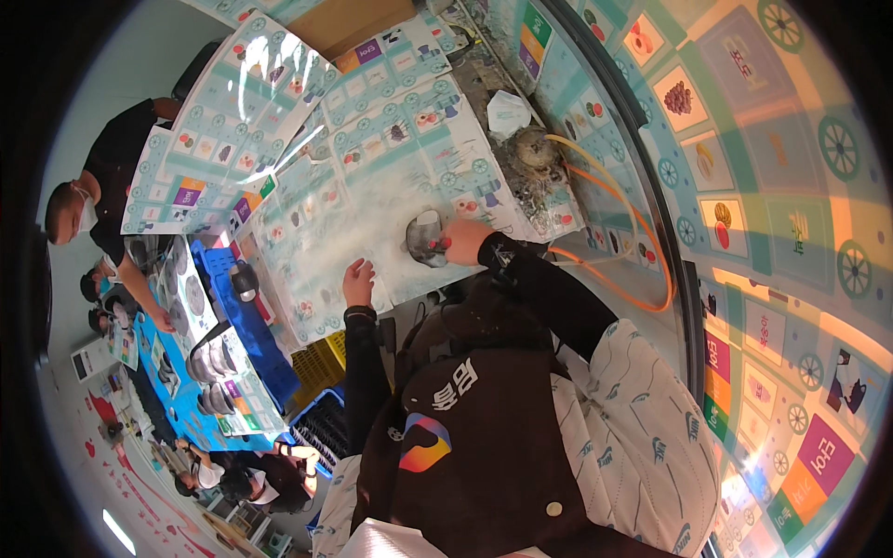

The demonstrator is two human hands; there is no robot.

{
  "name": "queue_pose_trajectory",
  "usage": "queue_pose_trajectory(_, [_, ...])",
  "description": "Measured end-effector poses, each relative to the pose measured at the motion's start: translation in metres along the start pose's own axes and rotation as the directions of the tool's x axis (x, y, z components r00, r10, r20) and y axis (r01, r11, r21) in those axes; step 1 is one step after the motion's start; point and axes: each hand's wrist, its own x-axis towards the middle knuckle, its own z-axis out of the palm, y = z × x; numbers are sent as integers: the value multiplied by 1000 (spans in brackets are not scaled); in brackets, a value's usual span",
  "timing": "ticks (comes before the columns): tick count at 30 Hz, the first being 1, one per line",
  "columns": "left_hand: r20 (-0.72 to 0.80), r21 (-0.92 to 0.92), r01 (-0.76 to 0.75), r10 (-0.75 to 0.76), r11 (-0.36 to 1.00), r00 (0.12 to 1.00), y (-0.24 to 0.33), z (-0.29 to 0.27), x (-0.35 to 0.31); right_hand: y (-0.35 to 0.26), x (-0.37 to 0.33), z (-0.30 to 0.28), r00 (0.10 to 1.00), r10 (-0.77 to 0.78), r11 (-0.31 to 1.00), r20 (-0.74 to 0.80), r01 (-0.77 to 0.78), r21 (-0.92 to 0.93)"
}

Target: Buffing or cleaning small shoe components using a rotating brush and picking up parts from a bin.

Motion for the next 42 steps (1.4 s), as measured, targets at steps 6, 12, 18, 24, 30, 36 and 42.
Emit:
queue_pose_trajectory(6, [-141, 342, -136, 193, 930, 971, 32, 60, 5, 31, -21, -7, 999, 11, 1000, -48, -10, 22])
queue_pose_trajectory(12, [-65, 851, 40, 29, 524, 997, 71, 157, -28, 96, -52, -2, 937, 186, 982, -296, -177, 60])
queue_pose_trajectory(18, [-81, 901, 109, -85, 419, 993, 97, 197, -45, 169, -46, 55, 851, 156, 988, -502, -141, 67])
queue_pose_trajectory(24, [-65, 912, -14, 178, 409, 982, 91, 157, -55, 151, -38, 74, 809, 133, 935, -573, -294, -198])
queue_pose_trajectory(30, [-173, 793, 9, 211, 609, 962, 133, -58, -49, 111, -37, 67, 823, 76, 954, -562, -223, -198])
queue_pose_trajectory(36, [-579, 812, 491, 322, 316, 749, 48, -388, -73, 51, -18, 82, 798, 25, 935, -602, -233, -269])
queue_pose_trajectory(42, [-691, 715, 627, 177, 309, 701, -15, -594, -61, -9, -12, 127, 801, -55, 899, -596, -220, -378])
